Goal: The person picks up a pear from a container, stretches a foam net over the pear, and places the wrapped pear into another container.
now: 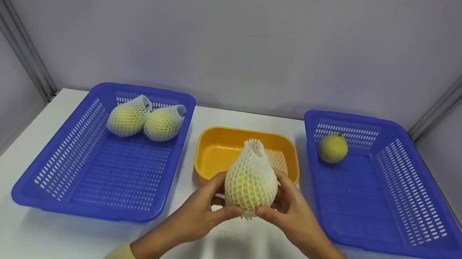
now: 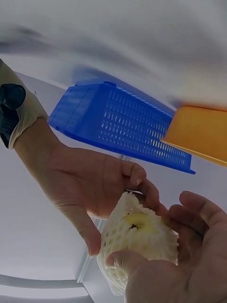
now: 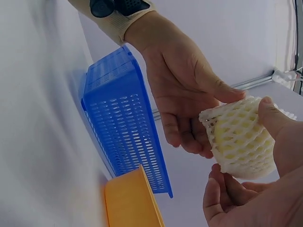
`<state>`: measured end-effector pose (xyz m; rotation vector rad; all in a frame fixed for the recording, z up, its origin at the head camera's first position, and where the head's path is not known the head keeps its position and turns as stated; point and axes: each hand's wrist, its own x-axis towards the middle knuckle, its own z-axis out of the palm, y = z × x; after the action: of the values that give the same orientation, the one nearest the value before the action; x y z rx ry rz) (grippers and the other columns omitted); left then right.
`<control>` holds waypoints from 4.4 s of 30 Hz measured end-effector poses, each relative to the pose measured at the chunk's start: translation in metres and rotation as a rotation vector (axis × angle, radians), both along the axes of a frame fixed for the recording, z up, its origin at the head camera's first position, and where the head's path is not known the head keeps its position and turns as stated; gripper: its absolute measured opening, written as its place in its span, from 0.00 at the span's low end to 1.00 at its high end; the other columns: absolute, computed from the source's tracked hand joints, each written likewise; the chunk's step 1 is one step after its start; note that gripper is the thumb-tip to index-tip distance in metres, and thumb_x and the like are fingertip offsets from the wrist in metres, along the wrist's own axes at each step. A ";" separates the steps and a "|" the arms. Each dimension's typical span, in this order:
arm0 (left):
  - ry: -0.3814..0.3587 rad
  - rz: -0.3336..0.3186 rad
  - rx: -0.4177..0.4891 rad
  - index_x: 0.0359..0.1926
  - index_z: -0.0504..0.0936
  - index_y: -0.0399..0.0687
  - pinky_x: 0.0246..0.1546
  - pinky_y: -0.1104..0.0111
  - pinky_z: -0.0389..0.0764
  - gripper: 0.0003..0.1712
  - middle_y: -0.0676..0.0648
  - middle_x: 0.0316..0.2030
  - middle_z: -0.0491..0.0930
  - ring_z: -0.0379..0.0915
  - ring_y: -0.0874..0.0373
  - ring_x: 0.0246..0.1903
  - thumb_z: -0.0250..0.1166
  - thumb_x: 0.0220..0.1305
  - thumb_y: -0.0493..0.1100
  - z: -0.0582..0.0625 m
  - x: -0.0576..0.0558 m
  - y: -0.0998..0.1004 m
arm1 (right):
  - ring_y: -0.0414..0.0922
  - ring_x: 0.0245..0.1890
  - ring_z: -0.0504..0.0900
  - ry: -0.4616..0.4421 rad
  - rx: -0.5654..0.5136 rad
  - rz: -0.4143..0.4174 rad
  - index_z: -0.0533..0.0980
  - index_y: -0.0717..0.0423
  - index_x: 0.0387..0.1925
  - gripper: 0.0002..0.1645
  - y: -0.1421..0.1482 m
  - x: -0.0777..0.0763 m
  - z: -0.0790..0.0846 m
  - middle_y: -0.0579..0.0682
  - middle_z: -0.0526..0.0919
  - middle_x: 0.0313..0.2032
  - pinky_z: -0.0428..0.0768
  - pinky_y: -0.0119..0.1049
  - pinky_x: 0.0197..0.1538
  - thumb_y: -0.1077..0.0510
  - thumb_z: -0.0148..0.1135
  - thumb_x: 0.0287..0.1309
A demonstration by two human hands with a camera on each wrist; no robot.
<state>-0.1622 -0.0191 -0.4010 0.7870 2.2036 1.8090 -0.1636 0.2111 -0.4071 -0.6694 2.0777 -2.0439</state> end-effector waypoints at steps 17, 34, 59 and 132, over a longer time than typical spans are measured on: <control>-0.131 0.006 0.279 0.77 0.50 0.37 0.69 0.61 0.68 0.54 0.36 0.72 0.62 0.62 0.45 0.71 0.72 0.63 0.51 -0.006 -0.001 0.007 | 0.53 0.61 0.74 -0.010 -0.110 -0.119 0.58 0.62 0.71 0.44 -0.004 0.007 0.001 0.59 0.71 0.64 0.78 0.37 0.60 0.62 0.72 0.60; -0.076 0.023 0.261 0.76 0.55 0.36 0.68 0.62 0.70 0.51 0.37 0.71 0.64 0.66 0.47 0.68 0.69 0.64 0.57 -0.006 0.000 0.007 | 0.53 0.57 0.76 -0.007 -0.141 -0.192 0.61 0.62 0.69 0.39 -0.007 0.007 0.000 0.60 0.73 0.61 0.80 0.37 0.58 0.62 0.70 0.62; -0.057 0.054 0.304 0.77 0.55 0.35 0.69 0.63 0.68 0.47 0.38 0.73 0.62 0.63 0.47 0.70 0.64 0.70 0.55 -0.007 0.002 0.011 | 0.50 0.60 0.77 -0.025 -0.238 -0.230 0.61 0.67 0.66 0.33 -0.009 0.008 0.000 0.59 0.76 0.60 0.78 0.38 0.62 0.65 0.65 0.66; -0.121 0.065 0.314 0.77 0.58 0.38 0.70 0.64 0.66 0.40 0.41 0.73 0.63 0.60 0.48 0.72 0.60 0.73 0.51 -0.013 -0.004 0.008 | 0.49 0.54 0.80 -0.063 -0.300 -0.313 0.64 0.64 0.61 0.30 -0.017 0.011 -0.009 0.59 0.76 0.59 0.82 0.37 0.51 0.59 0.68 0.66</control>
<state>-0.1667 -0.0110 -0.4141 0.6447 1.9173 2.2060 -0.1522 0.1941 -0.4160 -0.3242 1.9624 -2.5434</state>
